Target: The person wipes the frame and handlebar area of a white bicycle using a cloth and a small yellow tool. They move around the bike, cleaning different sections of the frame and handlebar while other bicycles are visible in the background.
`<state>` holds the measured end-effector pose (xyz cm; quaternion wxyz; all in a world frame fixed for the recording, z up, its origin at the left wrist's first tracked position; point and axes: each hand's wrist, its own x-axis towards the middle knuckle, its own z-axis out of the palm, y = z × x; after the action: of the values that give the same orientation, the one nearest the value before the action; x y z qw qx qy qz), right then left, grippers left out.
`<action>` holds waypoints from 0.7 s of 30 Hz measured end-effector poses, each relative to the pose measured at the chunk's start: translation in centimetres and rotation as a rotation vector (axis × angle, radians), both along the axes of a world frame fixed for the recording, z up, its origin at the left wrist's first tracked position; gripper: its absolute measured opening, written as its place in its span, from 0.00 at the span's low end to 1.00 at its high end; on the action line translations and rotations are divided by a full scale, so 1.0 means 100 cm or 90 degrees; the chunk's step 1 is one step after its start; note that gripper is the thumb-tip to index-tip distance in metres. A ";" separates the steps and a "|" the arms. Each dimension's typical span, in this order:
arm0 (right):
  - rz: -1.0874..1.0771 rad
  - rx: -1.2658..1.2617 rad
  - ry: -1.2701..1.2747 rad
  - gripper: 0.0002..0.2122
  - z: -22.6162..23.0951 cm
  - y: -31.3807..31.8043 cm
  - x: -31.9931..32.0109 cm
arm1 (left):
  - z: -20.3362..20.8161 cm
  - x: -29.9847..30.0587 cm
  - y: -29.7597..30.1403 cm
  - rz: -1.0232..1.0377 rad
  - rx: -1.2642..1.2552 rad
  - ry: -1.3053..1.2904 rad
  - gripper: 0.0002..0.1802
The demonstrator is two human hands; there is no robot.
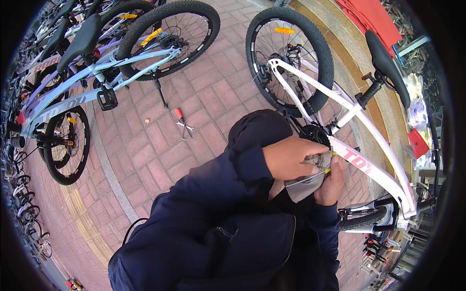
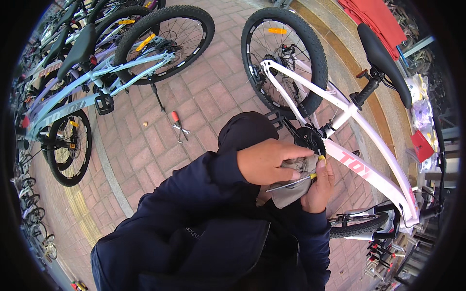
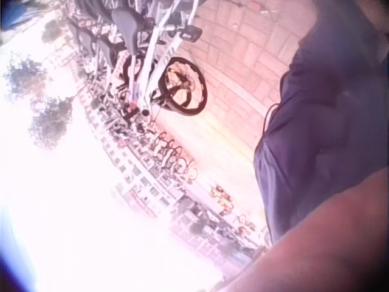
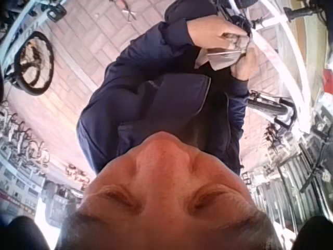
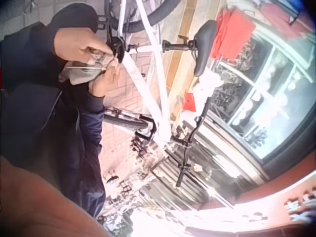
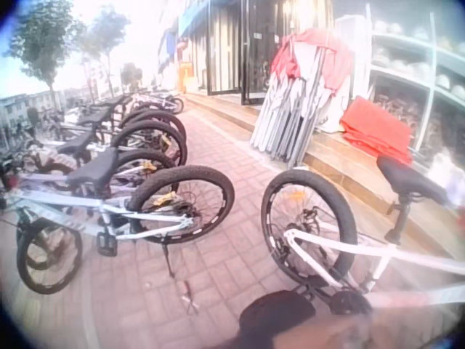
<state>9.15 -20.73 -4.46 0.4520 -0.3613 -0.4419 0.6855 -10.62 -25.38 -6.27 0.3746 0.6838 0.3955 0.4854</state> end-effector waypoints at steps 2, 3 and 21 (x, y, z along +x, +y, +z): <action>0.038 -0.016 -0.034 0.14 -0.001 -0.005 -0.004 | -0.030 -0.054 -0.024 0.074 -0.169 -0.400 0.15; 0.053 -0.026 -0.044 0.15 -0.003 -0.006 -0.007 | -0.056 -0.088 -0.035 0.213 -0.180 -0.460 0.13; 0.275 -0.130 -0.180 0.23 -0.012 0.017 -0.039 | -0.465 -0.248 -0.166 0.852 -0.959 0.415 0.18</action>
<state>5.26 -19.00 -5.70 0.1905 -0.3943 -0.4959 0.7499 -35.43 -41.96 -52.81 0.2340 0.0153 0.9720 0.0156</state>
